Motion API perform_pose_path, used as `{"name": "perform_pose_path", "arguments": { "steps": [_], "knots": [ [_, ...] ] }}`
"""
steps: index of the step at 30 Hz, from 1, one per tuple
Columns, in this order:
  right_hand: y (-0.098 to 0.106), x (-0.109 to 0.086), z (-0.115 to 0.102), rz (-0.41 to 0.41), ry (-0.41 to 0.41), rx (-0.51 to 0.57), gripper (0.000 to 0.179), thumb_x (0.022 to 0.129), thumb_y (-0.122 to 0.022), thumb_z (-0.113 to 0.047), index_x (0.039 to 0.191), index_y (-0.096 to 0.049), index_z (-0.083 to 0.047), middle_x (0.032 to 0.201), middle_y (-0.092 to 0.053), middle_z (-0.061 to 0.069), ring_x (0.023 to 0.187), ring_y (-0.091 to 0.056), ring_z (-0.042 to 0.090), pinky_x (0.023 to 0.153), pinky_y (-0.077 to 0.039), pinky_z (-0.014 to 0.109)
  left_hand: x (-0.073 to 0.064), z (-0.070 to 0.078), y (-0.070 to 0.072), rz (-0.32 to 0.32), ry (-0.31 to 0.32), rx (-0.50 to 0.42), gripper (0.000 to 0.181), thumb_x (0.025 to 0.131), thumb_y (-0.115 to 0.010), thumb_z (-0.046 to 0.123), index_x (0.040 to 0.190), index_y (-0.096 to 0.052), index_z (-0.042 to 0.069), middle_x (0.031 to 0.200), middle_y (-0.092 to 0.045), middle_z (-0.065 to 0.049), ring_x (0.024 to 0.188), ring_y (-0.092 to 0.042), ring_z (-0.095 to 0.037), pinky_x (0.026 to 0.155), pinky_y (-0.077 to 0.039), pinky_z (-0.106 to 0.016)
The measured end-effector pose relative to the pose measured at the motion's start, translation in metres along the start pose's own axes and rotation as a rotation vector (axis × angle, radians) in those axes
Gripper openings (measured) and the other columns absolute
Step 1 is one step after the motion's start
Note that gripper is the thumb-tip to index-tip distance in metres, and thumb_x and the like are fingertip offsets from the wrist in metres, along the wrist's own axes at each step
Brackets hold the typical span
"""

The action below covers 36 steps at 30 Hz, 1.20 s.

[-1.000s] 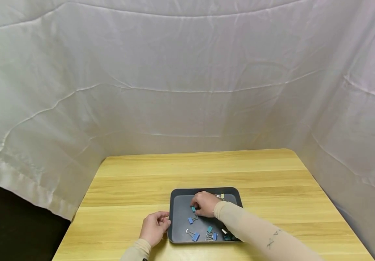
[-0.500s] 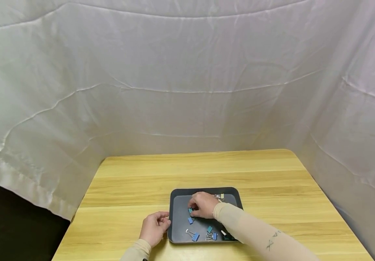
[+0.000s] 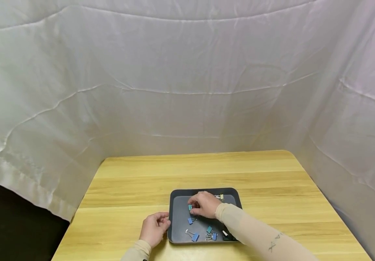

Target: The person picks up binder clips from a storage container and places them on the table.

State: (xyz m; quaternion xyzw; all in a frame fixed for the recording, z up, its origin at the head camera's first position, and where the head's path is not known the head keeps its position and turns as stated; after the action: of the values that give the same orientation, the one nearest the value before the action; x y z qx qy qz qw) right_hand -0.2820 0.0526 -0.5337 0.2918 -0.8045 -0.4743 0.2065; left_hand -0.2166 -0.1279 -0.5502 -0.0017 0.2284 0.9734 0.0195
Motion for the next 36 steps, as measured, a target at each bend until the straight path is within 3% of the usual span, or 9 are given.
{"name": "perform_pose_path", "arguments": {
  "steps": [7, 13, 18, 24, 30, 36],
  "knots": [
    [0.020, -0.009, 0.016, 0.062, -0.037, 0.032, 0.025, 0.085, -0.074, -0.025, 0.105, -0.074, -0.010, 0.086, -0.068, -0.011, 0.073, -0.057, 0.000, 0.067, -0.050, 0.023, 0.000, -0.002, -0.001, -0.002, 0.010, -0.009, 0.023, 0.082, -0.069, -0.001, 0.104, -0.067, -0.008, 0.077, -0.061, -0.003, 0.063, -0.056, -0.010, 0.051, -0.049, -0.022],
    [0.061, -0.031, 0.055, 0.177, -0.153, 0.066, 0.025, 0.085, -0.075, -0.026, 0.104, -0.074, -0.010, 0.084, -0.065, -0.011, 0.069, -0.054, 0.003, 0.063, -0.048, 0.025, 0.000, 0.001, -0.002, 0.003, -0.023, -0.018, 0.024, 0.081, -0.069, -0.002, 0.104, -0.067, -0.009, 0.077, -0.062, -0.004, 0.063, -0.056, -0.009, 0.052, -0.048, -0.021],
    [0.099, -0.068, 0.106, 0.322, -0.253, 0.038, 0.027, 0.084, -0.075, -0.024, 0.104, -0.073, -0.006, 0.087, -0.067, -0.006, 0.072, -0.055, 0.008, 0.064, -0.048, 0.028, -0.001, 0.000, -0.004, -0.001, -0.022, -0.023, 0.023, 0.081, -0.069, -0.002, 0.103, -0.067, -0.009, 0.077, -0.062, -0.004, 0.063, -0.056, -0.009, 0.053, -0.049, -0.021],
    [0.128, -0.135, 0.175, 0.415, -0.433, -0.014, 0.028, 0.088, -0.071, -0.023, 0.107, -0.071, -0.003, 0.090, -0.068, 0.002, 0.076, -0.057, 0.014, 0.067, -0.048, 0.035, -0.003, 0.001, -0.002, 0.017, -0.038, -0.004, 0.023, 0.081, -0.070, -0.002, 0.103, -0.068, -0.009, 0.077, -0.062, -0.003, 0.064, -0.056, -0.008, 0.055, -0.049, -0.020],
    [0.131, -0.192, 0.229, 0.423, -0.573, 0.001, 0.038, 0.091, -0.067, -0.029, 0.113, -0.068, 0.001, 0.093, -0.068, 0.007, 0.080, -0.061, 0.021, 0.071, -0.051, 0.041, 0.000, 0.004, 0.003, 0.033, -0.071, 0.023, 0.023, 0.081, -0.070, -0.003, 0.102, -0.068, -0.008, 0.077, -0.063, -0.003, 0.065, -0.055, -0.007, 0.057, -0.048, -0.020],
    [0.121, -0.211, 0.246, 0.425, -0.629, 0.019, 0.045, 0.091, -0.066, -0.034, 0.114, -0.066, 0.004, 0.099, -0.068, 0.015, 0.089, -0.063, 0.033, 0.077, -0.051, 0.049, 0.002, 0.007, 0.011, 0.076, -0.120, 0.084, 0.020, 0.081, -0.070, -0.002, 0.101, -0.069, -0.007, 0.076, -0.062, 0.001, 0.065, -0.054, -0.004, 0.057, -0.047, -0.019]
  ]
}}
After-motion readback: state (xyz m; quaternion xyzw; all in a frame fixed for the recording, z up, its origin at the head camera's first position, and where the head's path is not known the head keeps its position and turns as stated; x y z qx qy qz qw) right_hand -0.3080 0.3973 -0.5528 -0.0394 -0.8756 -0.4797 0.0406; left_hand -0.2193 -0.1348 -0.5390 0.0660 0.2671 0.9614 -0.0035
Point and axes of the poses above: each hand's wrist, its own x-axis towards the middle knuckle, its own y-axis out of the back of the hand, z = x × y, the point moved 8 cm from there along x, towards the middle knuckle
